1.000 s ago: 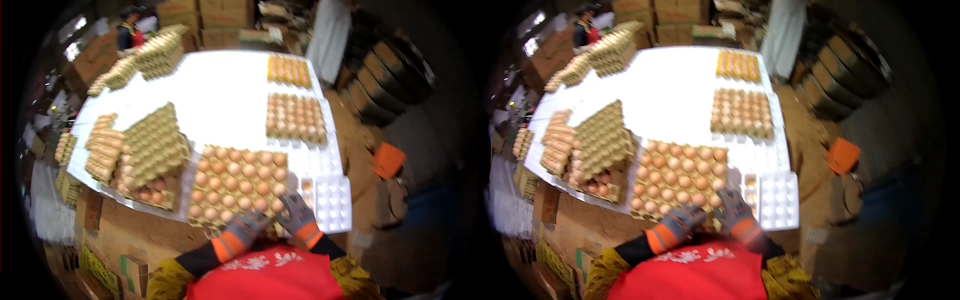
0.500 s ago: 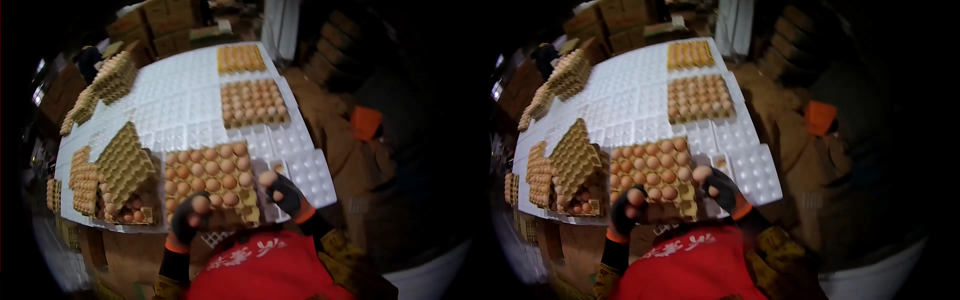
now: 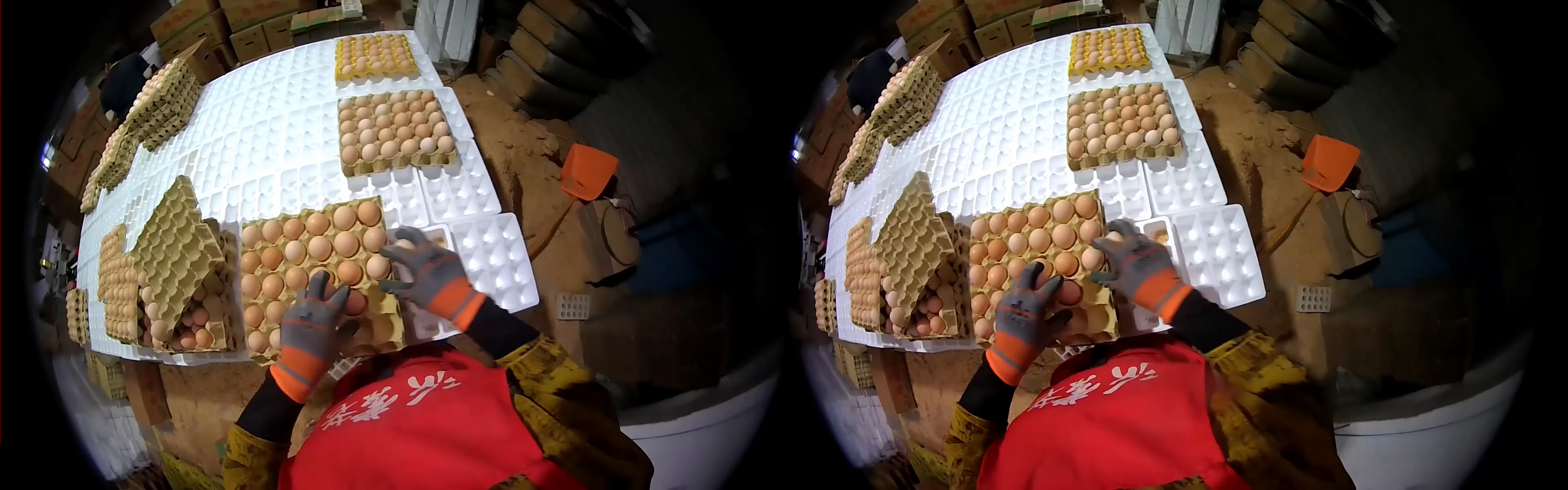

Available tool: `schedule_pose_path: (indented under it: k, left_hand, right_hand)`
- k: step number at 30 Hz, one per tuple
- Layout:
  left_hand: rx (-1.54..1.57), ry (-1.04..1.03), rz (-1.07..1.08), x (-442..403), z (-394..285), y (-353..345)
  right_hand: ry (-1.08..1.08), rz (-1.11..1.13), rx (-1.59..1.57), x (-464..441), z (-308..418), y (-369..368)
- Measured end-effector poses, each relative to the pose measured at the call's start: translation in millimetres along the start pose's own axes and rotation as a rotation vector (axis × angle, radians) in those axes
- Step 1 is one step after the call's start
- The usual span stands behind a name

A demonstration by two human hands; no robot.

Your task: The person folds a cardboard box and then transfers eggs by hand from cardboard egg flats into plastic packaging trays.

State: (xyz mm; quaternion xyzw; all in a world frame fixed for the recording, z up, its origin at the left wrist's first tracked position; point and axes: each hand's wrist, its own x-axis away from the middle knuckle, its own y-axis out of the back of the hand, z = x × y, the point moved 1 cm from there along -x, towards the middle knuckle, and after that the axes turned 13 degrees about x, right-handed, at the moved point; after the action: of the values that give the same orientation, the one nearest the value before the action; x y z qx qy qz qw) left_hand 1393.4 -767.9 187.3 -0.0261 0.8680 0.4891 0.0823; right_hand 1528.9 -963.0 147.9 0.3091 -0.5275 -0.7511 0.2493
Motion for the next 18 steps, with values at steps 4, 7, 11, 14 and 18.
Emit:
schedule_pose_path:
  k: [4, 7, 11, 14, 18]
  left_hand:
    - [-0.186, 0.06, 0.127, -13.3, 10.1, -33.6]
    - [-0.042, 0.046, 0.061, -17.8, 9.1, -18.7]
    - [0.564, 0.21, -0.037, -13.9, 29.3, 8.1]
    - [0.706, 0.273, -0.221, -10.6, 18.3, 7.9]
    - [0.772, 0.208, -0.188, -49.2, -51.6, -43.3]
  right_hand:
    - [-0.052, 0.179, 0.227, -11.1, 16.1, -19.9]
    - [-0.086, 0.036, -0.167, -5.6, -7.8, -26.9]
    - [-0.517, 0.281, -1.337, 35.1, -55.2, -21.6]
    - [-0.723, 0.104, -1.107, 72.6, -126.9, -21.5]
    - [-0.608, -0.079, -0.502, 98.6, -233.5, -35.7]
